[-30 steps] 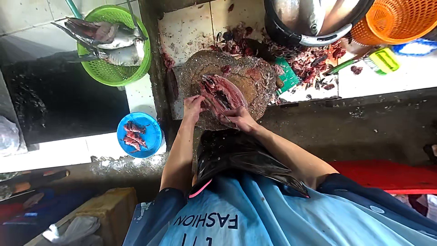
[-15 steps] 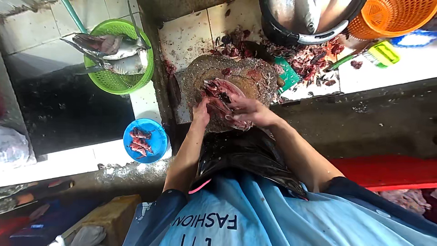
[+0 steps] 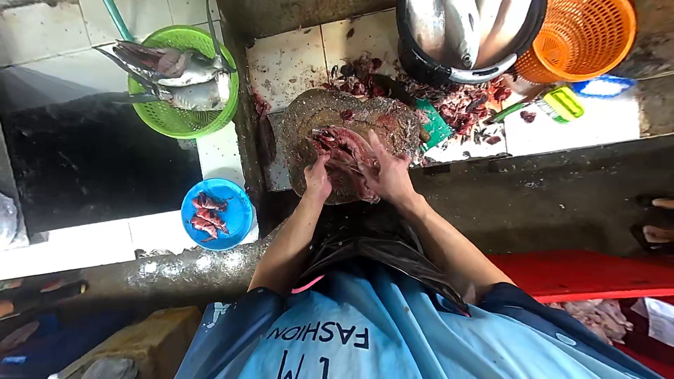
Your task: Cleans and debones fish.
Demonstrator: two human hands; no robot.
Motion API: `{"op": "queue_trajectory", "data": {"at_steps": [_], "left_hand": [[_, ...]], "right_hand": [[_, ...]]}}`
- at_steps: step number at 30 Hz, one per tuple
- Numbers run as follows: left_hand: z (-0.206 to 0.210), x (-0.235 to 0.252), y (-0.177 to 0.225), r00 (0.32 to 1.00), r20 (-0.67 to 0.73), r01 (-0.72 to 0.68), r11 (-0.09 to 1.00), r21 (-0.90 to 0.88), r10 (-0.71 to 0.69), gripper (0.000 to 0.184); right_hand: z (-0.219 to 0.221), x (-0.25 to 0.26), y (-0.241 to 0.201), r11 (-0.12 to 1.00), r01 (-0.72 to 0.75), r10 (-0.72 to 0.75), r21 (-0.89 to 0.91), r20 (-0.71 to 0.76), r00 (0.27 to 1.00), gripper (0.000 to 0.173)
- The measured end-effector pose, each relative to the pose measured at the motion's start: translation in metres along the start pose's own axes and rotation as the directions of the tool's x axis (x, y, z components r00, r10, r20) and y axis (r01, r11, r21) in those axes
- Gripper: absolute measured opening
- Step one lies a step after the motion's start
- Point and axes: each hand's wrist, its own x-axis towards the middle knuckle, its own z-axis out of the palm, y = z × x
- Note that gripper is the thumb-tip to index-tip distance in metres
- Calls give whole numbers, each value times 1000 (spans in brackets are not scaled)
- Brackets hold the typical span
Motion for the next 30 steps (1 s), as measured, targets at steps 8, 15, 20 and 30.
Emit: {"op": "queue_trajectory", "data": {"at_steps": [8, 15, 20, 30], "left_hand": [[-10, -15, 0, 996, 44, 89, 984, -156, -83, 34], [-28, -8, 10, 999, 48, -4, 995, 100, -1, 39], [-43, 12, -15, 991, 123, -72, 994, 87, 61, 44], [-42, -1, -12, 978, 184, -109, 993, 44, 99, 31]], "right_hand": [[5, -8, -14, 900, 157, -131, 406, -92, 987, 96], [-20, 0, -37, 954, 122, 64, -272, 588, 806, 41], [-20, -11, 3, 998, 46, -67, 49, 657, 751, 33], [-21, 3, 6, 807, -394, 75, 441, 585, 807, 14]]}}
